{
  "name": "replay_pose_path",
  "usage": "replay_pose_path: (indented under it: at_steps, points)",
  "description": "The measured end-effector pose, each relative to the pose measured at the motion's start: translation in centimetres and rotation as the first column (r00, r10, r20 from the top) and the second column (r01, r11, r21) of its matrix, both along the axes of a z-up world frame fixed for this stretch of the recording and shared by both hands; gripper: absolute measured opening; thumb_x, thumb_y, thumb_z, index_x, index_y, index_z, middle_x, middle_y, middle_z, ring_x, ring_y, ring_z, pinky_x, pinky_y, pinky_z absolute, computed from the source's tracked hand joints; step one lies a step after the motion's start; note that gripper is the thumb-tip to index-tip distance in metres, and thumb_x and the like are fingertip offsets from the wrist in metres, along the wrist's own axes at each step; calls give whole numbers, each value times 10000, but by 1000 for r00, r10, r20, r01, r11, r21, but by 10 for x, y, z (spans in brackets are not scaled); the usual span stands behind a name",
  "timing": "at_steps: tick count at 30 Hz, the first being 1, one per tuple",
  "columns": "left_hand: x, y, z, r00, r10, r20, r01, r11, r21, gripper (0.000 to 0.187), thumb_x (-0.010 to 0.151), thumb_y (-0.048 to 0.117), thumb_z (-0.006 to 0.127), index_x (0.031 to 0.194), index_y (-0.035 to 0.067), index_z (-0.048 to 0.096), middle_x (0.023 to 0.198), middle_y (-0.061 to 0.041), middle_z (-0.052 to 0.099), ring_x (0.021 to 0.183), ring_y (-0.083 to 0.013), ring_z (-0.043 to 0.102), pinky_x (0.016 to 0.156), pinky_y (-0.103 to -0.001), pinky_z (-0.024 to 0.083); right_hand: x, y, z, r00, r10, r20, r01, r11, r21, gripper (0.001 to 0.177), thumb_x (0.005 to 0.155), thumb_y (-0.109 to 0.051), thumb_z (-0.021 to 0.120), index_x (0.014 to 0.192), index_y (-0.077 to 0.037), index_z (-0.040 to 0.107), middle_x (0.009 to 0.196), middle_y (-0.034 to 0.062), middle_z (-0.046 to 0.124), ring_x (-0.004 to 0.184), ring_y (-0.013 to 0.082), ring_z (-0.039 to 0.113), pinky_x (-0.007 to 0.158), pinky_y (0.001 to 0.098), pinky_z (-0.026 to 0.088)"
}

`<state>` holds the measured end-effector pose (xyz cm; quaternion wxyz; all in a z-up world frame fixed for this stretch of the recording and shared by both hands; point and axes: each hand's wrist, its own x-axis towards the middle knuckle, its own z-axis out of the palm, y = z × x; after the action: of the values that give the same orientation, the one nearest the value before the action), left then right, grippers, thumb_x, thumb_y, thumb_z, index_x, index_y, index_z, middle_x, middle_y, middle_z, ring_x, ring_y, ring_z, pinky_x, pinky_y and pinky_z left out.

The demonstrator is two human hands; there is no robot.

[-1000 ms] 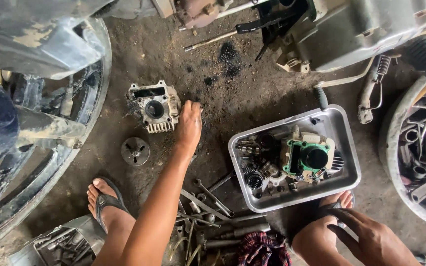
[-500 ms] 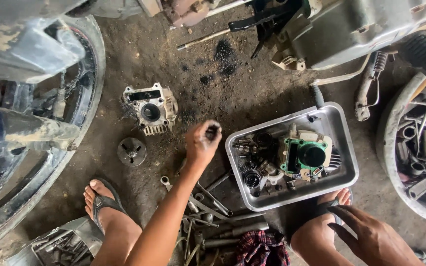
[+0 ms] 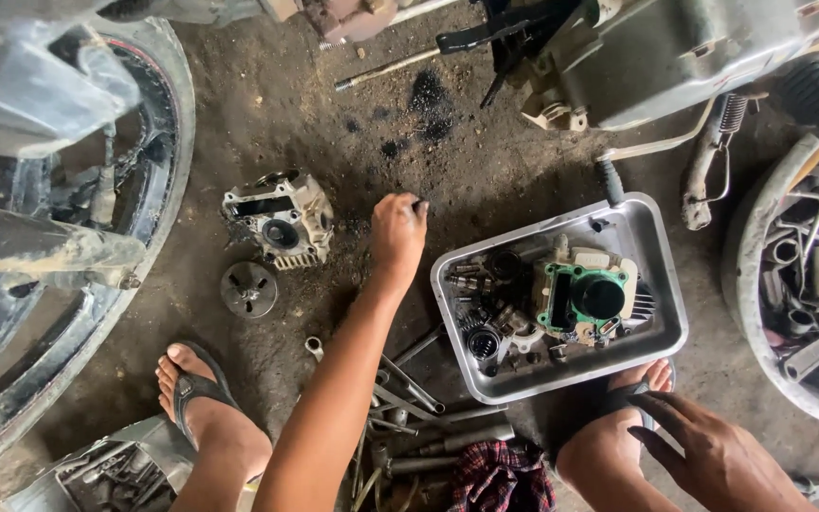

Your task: The person disassembles a motorcycle engine cylinder head, removing the cover and internal components by hand. They place the parts into a metal tray and continue to separate and handle the engine components on the floor.

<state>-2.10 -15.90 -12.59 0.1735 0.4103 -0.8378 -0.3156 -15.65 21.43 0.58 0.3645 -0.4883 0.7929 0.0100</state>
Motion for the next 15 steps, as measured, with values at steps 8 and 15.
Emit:
replay_pose_path:
  at_steps: [8,15]
  points:
    - [1,4,-11,990,-43,133,48,998,-34,108,844,25,562,935,-32,547,790,-102,522,537,-132,555,390,-201,542,-2,8,-6,1000,19,7,-18,998,-62,449,676,-286,652,1105,-253,524,1109,-47,579,847,132,678,578,310,629]
    - [15,4,30,998,21,66,-17,999,-47,41,849,15,549,861,-17,571,752,-94,570,583,-139,525,501,-211,494,-5,11,-9,998,18,-58,-22,998,-59,447,666,-290,640,1095,-297,516,1088,-86,580,813,130,675,532,320,607]
